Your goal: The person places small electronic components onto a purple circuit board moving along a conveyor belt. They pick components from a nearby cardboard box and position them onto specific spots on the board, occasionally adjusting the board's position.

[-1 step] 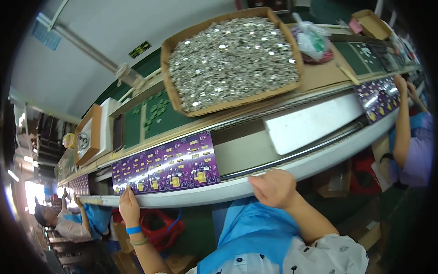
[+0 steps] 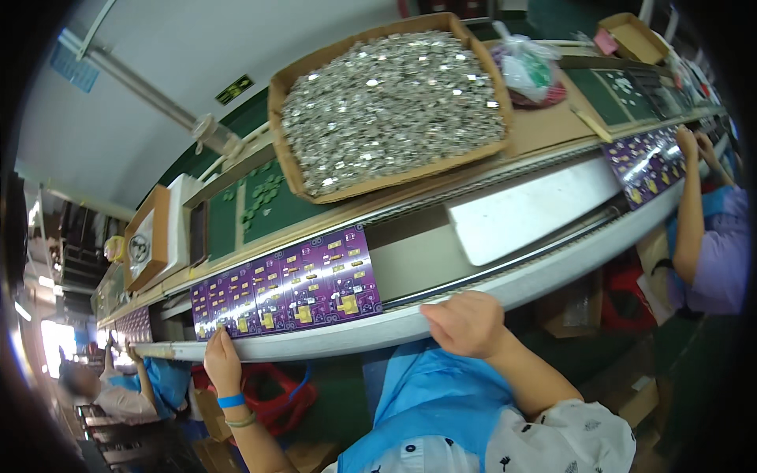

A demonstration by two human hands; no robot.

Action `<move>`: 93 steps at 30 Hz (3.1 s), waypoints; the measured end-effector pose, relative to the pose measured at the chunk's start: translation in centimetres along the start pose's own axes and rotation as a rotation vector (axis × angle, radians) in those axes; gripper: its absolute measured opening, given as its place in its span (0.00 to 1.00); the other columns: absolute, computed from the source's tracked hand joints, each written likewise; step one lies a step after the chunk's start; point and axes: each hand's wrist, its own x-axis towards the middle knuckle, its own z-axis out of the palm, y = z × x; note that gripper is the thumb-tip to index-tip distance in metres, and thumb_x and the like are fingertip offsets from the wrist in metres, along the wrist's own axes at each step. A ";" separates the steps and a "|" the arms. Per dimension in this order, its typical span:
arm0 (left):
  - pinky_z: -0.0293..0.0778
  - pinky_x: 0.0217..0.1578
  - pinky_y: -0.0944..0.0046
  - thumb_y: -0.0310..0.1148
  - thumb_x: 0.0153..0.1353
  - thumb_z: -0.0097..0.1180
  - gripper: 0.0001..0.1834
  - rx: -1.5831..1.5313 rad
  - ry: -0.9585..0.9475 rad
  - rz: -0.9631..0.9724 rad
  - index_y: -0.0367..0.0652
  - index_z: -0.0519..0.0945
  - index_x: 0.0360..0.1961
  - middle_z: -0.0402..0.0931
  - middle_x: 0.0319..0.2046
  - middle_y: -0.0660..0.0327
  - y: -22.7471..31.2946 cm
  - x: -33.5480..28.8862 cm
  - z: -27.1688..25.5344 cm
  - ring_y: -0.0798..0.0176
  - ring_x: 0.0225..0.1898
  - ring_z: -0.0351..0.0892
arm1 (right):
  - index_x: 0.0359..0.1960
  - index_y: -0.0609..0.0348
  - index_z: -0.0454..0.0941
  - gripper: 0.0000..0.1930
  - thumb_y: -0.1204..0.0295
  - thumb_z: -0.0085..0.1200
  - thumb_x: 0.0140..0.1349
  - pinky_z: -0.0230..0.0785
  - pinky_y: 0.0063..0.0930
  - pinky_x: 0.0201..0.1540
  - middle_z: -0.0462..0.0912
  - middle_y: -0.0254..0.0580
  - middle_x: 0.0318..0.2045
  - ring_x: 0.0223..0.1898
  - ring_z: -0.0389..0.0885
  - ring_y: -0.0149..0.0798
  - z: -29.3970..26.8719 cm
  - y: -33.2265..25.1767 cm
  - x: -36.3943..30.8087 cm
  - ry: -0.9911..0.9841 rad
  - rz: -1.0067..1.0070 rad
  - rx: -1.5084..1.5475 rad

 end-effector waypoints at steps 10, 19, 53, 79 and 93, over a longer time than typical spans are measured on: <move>0.76 0.52 0.46 0.35 0.69 0.50 0.18 -0.061 -0.021 0.303 0.31 0.85 0.44 0.84 0.47 0.41 10.8 -2.0 -0.5 0.39 0.47 0.83 | 0.41 0.57 0.81 0.13 0.79 0.63 0.52 0.71 0.32 0.23 0.79 0.37 0.22 0.20 0.78 0.40 -0.5 0.1 -0.3 0.089 -0.010 0.156; 0.76 0.47 0.48 0.37 0.67 0.56 0.15 -0.040 -0.202 0.486 0.35 0.85 0.42 0.85 0.43 0.46 16.4 -1.9 -2.2 0.42 0.42 0.83 | 0.38 0.63 0.82 0.07 0.80 0.61 0.58 0.77 0.35 0.30 0.85 0.47 0.28 0.26 0.84 0.46 -6.4 3.1 3.2 0.062 0.188 0.245; 0.76 0.36 0.52 0.33 0.56 0.68 0.07 -0.544 -0.085 0.767 0.42 0.85 0.30 0.76 0.29 0.56 45.6 13.0 6.5 0.49 0.33 0.79 | 0.42 0.64 0.85 0.08 0.76 0.65 0.62 0.75 0.22 0.42 0.85 0.35 0.38 0.39 0.82 0.28 -8.7 15.3 8.7 -0.117 0.688 0.688; 0.78 0.44 0.72 0.19 0.64 0.60 0.17 -1.241 -0.788 0.280 0.36 0.83 0.54 0.80 0.42 0.63 37.9 7.7 4.8 0.71 0.41 0.81 | 0.34 0.58 0.85 0.05 0.75 0.65 0.55 0.78 0.38 0.41 0.84 0.40 0.36 0.37 0.84 0.46 -6.6 15.4 8.2 -0.237 0.142 0.034; 0.80 0.35 0.62 0.22 0.56 0.66 0.10 -0.746 -0.355 0.672 0.37 0.86 0.41 0.82 0.35 0.54 38.6 6.9 7.2 0.57 0.34 0.84 | 0.35 0.57 0.84 0.06 0.69 0.60 0.62 0.75 0.42 0.41 0.84 0.42 0.34 0.38 0.83 0.48 -5.8 16.9 13.3 -0.138 0.198 -0.034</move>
